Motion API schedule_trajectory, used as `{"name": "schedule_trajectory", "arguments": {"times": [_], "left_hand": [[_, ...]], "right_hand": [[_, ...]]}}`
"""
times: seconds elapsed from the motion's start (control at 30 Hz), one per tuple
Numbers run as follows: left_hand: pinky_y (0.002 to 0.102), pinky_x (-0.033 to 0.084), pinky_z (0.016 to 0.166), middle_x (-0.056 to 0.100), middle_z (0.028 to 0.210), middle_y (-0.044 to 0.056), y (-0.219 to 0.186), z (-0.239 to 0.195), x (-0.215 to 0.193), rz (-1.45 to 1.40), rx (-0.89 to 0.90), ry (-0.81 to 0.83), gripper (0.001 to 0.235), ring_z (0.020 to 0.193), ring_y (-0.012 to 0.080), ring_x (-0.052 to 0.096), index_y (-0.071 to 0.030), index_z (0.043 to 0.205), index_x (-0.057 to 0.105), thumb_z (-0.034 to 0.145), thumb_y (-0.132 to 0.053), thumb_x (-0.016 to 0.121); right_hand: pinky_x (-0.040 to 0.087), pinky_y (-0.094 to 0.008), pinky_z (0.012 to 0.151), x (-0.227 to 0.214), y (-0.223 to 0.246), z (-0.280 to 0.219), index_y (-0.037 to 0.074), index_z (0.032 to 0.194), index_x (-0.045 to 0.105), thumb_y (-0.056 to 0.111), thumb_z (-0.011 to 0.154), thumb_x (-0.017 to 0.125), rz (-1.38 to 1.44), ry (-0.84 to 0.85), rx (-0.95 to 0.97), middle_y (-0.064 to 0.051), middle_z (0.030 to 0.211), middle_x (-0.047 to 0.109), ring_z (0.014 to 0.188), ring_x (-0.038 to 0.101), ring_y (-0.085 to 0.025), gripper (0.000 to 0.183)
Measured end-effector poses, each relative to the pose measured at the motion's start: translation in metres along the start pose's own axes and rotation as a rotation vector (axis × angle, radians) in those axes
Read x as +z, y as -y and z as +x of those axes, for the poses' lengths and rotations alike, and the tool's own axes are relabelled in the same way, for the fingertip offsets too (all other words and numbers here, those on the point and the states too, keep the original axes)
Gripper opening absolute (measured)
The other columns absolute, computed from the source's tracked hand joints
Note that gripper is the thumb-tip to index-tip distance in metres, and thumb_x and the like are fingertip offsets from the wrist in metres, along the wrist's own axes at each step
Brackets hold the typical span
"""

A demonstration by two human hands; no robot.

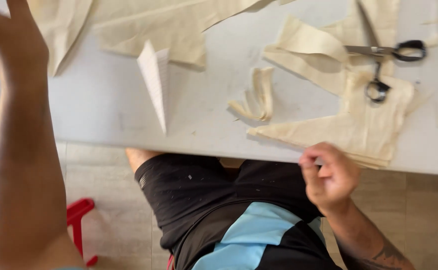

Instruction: Cutting triangular pieces of fabric using a paper template and scissors, then unfolding and organizing them on a table.

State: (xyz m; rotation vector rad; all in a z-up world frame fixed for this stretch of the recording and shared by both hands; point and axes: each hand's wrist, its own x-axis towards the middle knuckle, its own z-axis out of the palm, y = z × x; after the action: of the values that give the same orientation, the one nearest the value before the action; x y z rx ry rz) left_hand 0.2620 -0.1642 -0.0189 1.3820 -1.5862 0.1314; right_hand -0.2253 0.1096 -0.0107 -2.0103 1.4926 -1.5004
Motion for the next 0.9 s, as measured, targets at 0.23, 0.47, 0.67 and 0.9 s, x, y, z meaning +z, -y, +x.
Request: {"name": "schedule_trajectory", "arguments": {"times": [0.23,0.47,0.67,0.9], "left_hand": [[0.056,0.046,0.114,0.065,0.137,0.029,-0.183,-0.062,0.015,-0.242,0.444,0.496,0.045,0.132,0.0460,0.058,0.012,0.132,0.064,0.092,0.005,0.084],[0.051,0.030,0.123,0.026,0.169,0.013,-0.260,-0.112,0.057,-0.242,0.799,1.066,0.087,0.156,0.0364,0.024,-0.015,0.157,0.040,0.079,0.019,0.052],[0.032,0.054,0.069,0.058,0.090,0.006,-0.261,-0.132,0.087,-0.158,0.928,0.631,0.015,0.091,0.0260,0.063,-0.006,0.086,0.065,0.093,0.006,0.061],[0.031,0.057,0.060,0.055,0.085,0.009,-0.266,-0.114,0.075,-0.191,0.694,0.608,0.011,0.078,0.0239,0.061,-0.005,0.093,0.069,0.095,0.003,0.061]], "right_hand": [[0.053,-0.033,0.059,-0.021,-0.014,-0.021,-0.004,0.092,0.063,0.011,0.092,0.069,-0.121,0.097,-0.245,-0.015,0.079,0.066,0.067,0.063,-0.026,0.016],[0.043,-0.056,0.108,-0.061,-0.039,0.007,0.006,0.119,0.066,0.050,0.086,0.083,-0.605,0.348,-0.270,-0.019,0.133,0.067,0.129,0.058,-0.038,0.058],[0.045,-0.063,0.106,-0.052,-0.051,-0.005,0.009,0.121,0.074,0.040,0.097,0.064,-0.539,0.232,-0.383,-0.018,0.136,0.068,0.125,0.064,-0.042,0.040],[0.053,-0.060,0.099,-0.051,-0.056,-0.017,0.006,0.106,0.076,0.024,0.094,0.070,-0.514,0.161,-0.471,-0.015,0.124,0.075,0.115,0.071,-0.038,0.022]]}}
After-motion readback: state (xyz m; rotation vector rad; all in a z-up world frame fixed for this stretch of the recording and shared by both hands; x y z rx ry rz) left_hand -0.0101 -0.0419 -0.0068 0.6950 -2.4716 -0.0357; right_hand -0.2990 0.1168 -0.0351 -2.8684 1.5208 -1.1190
